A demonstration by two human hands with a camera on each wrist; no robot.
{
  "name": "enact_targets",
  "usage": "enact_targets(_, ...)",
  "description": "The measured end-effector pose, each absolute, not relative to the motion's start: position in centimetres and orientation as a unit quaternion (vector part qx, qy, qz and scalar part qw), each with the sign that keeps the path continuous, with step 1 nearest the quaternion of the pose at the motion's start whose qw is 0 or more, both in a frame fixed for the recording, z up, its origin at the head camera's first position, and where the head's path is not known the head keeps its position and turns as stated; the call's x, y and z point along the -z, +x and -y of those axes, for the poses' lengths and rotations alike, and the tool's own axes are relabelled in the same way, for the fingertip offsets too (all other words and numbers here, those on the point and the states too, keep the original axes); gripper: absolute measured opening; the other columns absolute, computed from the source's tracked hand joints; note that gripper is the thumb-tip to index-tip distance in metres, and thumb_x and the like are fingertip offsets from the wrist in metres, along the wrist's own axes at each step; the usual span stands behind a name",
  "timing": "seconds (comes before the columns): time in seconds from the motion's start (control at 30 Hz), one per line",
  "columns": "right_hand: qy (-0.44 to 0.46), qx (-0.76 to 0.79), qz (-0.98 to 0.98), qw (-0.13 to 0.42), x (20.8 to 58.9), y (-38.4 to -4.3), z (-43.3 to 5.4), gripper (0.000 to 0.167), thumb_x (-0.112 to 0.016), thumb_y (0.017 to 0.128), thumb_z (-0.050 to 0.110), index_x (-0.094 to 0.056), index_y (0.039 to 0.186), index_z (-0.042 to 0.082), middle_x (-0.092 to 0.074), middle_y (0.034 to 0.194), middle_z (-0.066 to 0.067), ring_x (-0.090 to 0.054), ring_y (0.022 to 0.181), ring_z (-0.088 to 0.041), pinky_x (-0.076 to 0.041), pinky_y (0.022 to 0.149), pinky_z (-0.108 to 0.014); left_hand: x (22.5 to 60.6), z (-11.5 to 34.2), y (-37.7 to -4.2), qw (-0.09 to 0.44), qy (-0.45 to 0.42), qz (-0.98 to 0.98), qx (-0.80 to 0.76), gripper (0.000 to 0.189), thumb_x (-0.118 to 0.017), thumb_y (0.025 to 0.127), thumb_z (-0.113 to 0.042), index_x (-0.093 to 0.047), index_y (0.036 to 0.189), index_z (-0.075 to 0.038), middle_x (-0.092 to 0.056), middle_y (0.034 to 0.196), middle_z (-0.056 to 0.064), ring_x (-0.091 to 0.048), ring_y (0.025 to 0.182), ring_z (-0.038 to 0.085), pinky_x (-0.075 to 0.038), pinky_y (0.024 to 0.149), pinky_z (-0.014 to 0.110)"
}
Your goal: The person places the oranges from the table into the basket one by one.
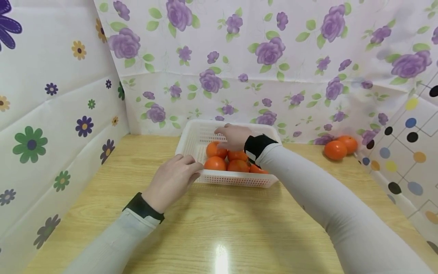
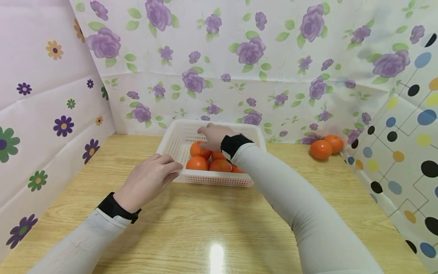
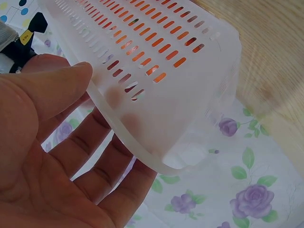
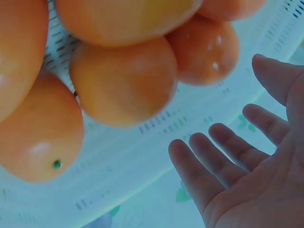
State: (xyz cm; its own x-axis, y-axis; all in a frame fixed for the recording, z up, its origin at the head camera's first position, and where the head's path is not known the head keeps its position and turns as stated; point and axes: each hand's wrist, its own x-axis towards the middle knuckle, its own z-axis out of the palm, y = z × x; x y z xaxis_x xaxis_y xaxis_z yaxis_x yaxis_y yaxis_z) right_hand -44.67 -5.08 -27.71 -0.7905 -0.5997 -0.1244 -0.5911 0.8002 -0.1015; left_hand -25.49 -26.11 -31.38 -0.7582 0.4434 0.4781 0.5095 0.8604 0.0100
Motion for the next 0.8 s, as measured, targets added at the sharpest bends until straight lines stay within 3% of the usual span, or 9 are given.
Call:
enact_targets(0.27, -0.309, 0.055, -0.947, 0.067, 27.0, -44.7, 2.1, 0.069, -0.065, 0.109, 0.055, -0.048, 0.167, 0.022, -0.046, 0.169, -0.017, -0.050, 0.150, -0.038, -0.042, 0.123, -0.059, 31.6, 26.2, -25.4, 0.233, -0.250, 0.937, 0.081, 0.022, -0.092, 0.093, -0.013, -0.084, 0.113, -0.017, -0.074, 0.101, 0.002, -0.062, 0.086, 0.023, -0.056, 0.075, 0.034)
enact_targets(0.5, -0.319, 0.093, -0.942, 0.040, 25.3, -43.1, -0.9, 0.071, -0.065, 0.110, 0.053, -0.046, 0.168, 0.017, -0.043, 0.170, -0.020, -0.047, 0.151, -0.044, -0.043, 0.120, -0.063, 31.6, 26.1, -25.5, 0.232, -0.249, 0.937, 0.082, 0.021, -0.092, 0.093, -0.014, -0.085, 0.113, -0.016, -0.075, 0.102, 0.003, -0.063, 0.086, 0.024, -0.056, 0.075, 0.034)
enact_targets(0.8, -0.329, 0.113, -0.938, -0.012, 25.3, -43.0, -4.8, 0.074, -0.064, 0.111, 0.052, -0.044, 0.169, 0.010, -0.036, 0.174, -0.022, -0.034, 0.159, -0.046, -0.032, 0.127, -0.064, 31.4, 26.3, -25.7, 0.233, -0.253, 0.936, 0.079, 0.021, -0.092, 0.093, -0.015, -0.084, 0.113, -0.016, -0.075, 0.101, 0.005, -0.063, 0.085, 0.024, -0.056, 0.074, 0.035)
